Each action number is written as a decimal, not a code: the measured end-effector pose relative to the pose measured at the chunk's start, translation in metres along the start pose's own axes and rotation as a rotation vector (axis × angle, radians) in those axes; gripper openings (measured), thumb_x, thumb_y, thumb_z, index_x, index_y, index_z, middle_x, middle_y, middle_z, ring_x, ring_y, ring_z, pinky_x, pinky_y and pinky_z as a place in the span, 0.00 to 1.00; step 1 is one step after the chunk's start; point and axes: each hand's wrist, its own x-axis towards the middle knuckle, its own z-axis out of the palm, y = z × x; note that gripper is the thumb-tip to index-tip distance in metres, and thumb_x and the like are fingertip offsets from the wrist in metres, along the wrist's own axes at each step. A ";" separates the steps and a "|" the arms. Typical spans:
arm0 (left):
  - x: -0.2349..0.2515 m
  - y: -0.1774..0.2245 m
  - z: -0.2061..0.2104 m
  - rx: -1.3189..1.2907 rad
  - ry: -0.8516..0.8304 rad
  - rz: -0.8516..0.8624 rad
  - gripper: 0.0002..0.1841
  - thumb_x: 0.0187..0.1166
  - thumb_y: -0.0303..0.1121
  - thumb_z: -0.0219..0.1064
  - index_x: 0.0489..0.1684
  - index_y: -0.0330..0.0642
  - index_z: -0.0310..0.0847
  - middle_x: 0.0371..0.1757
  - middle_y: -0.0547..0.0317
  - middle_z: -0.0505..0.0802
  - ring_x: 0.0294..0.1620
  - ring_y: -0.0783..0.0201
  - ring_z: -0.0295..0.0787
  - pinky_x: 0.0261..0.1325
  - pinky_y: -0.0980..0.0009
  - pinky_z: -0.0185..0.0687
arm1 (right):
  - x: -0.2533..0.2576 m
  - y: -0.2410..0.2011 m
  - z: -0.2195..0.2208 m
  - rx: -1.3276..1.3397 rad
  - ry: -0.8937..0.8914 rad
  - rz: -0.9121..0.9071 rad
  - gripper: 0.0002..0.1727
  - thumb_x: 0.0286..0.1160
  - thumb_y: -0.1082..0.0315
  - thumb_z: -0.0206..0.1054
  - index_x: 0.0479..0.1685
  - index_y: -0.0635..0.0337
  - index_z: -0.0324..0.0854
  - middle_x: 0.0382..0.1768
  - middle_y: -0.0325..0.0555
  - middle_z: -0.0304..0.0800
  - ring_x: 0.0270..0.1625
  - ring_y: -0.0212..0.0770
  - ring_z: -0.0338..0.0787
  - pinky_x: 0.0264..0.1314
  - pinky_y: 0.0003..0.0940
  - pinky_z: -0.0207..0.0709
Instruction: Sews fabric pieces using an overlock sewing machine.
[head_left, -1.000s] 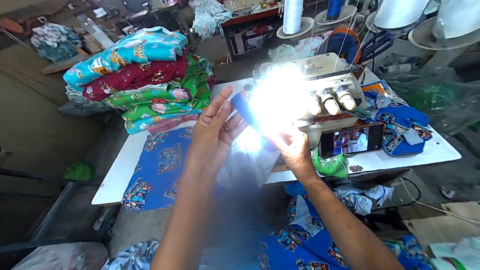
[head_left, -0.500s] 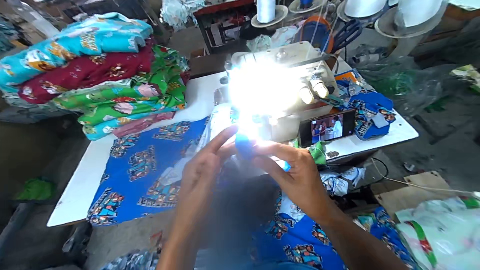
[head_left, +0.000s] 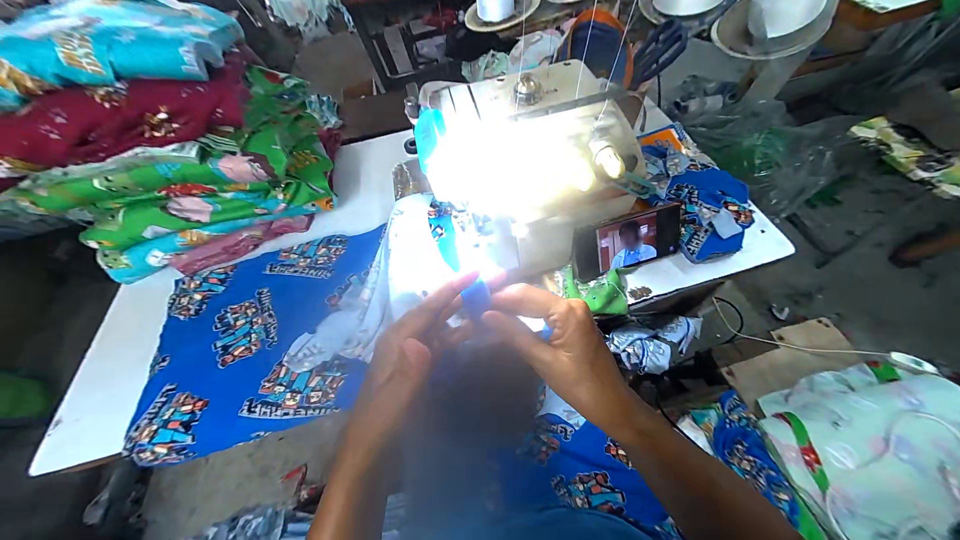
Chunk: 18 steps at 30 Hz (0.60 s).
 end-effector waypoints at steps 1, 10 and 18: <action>-0.001 0.000 -0.001 0.014 -0.018 0.007 0.40 0.79 0.72 0.51 0.84 0.57 0.73 0.78 0.60 0.85 0.72 0.62 0.87 0.66 0.65 0.89 | 0.000 0.000 0.000 0.002 -0.006 -0.001 0.09 0.79 0.64 0.70 0.46 0.59 0.92 0.40 0.37 0.94 0.44 0.23 0.90 0.49 0.21 0.82; -0.001 -0.004 -0.005 0.028 -0.059 0.041 0.37 0.79 0.71 0.54 0.83 0.61 0.74 0.79 0.64 0.83 0.72 0.63 0.86 0.67 0.64 0.89 | 0.007 0.006 -0.004 0.175 -0.042 0.033 0.07 0.78 0.70 0.71 0.46 0.60 0.92 0.48 0.39 0.92 0.53 0.27 0.91 0.56 0.22 0.87; 0.001 0.004 -0.008 0.314 0.090 -0.034 0.26 0.87 0.54 0.58 0.73 0.48 0.83 0.62 0.67 0.94 0.55 0.76 0.92 0.56 0.76 0.89 | 0.001 0.003 -0.010 0.306 -0.114 0.101 0.07 0.79 0.70 0.68 0.45 0.62 0.91 0.41 0.36 0.93 0.45 0.24 0.91 0.54 0.20 0.86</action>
